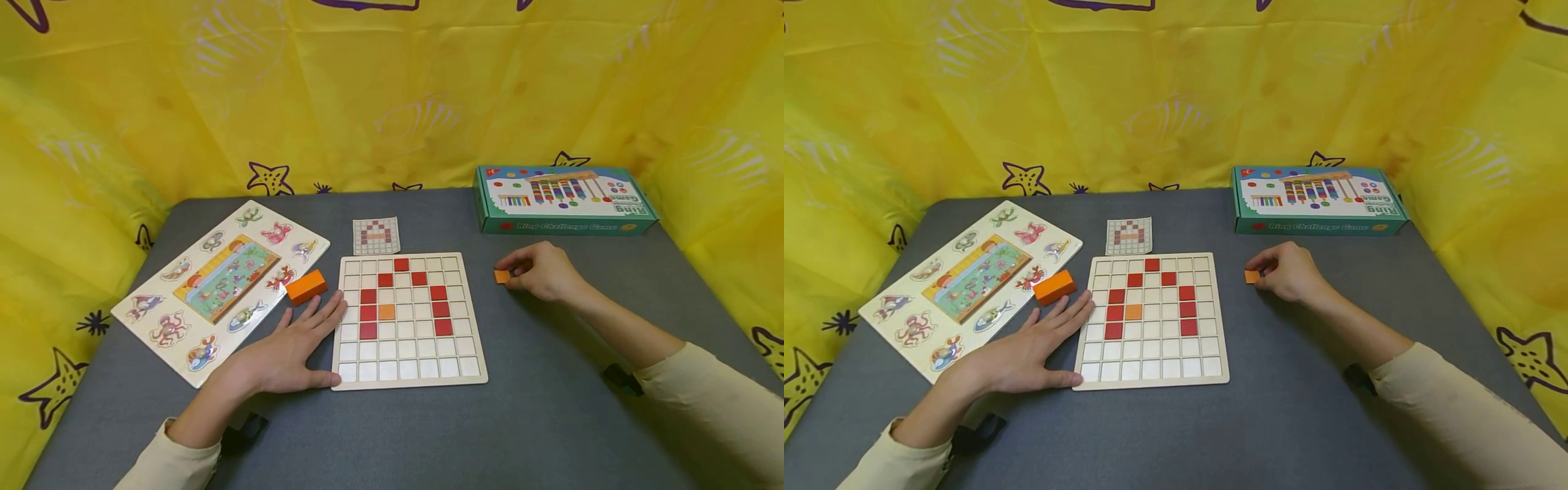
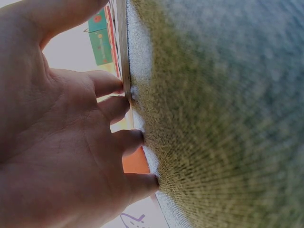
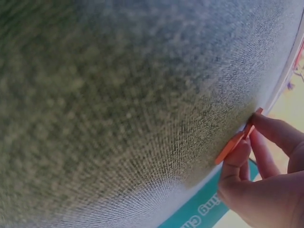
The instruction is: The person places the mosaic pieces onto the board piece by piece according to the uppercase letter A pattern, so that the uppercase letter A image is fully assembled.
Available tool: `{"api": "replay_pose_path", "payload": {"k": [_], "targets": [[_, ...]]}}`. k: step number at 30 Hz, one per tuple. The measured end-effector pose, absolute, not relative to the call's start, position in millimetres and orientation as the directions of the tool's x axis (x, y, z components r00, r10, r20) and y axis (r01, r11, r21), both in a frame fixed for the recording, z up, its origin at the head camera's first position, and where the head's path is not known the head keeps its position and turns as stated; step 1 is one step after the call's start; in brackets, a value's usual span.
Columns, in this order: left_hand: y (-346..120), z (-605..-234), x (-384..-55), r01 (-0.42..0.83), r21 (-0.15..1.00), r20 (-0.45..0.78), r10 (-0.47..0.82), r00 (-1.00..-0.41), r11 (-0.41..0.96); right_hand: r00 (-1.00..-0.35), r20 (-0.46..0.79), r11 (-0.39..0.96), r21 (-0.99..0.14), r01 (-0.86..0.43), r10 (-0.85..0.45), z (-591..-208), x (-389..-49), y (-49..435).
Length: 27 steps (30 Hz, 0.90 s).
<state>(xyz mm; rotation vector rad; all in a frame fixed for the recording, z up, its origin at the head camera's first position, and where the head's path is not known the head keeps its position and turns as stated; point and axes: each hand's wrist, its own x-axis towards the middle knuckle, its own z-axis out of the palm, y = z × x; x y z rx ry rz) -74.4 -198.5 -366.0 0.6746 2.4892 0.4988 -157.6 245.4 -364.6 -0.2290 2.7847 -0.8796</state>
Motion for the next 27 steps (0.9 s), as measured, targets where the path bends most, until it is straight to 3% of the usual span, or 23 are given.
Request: {"api": "replay_pose_path", "payload": {"k": [27], "targets": [[-198.7,-367.0,-75.5,0.354,0.458,-0.385,0.541,-0.748,0.815,-0.958,-0.135,0.765,-0.635,-0.112,-0.253,-357.1,-153.3,221.2]]}}
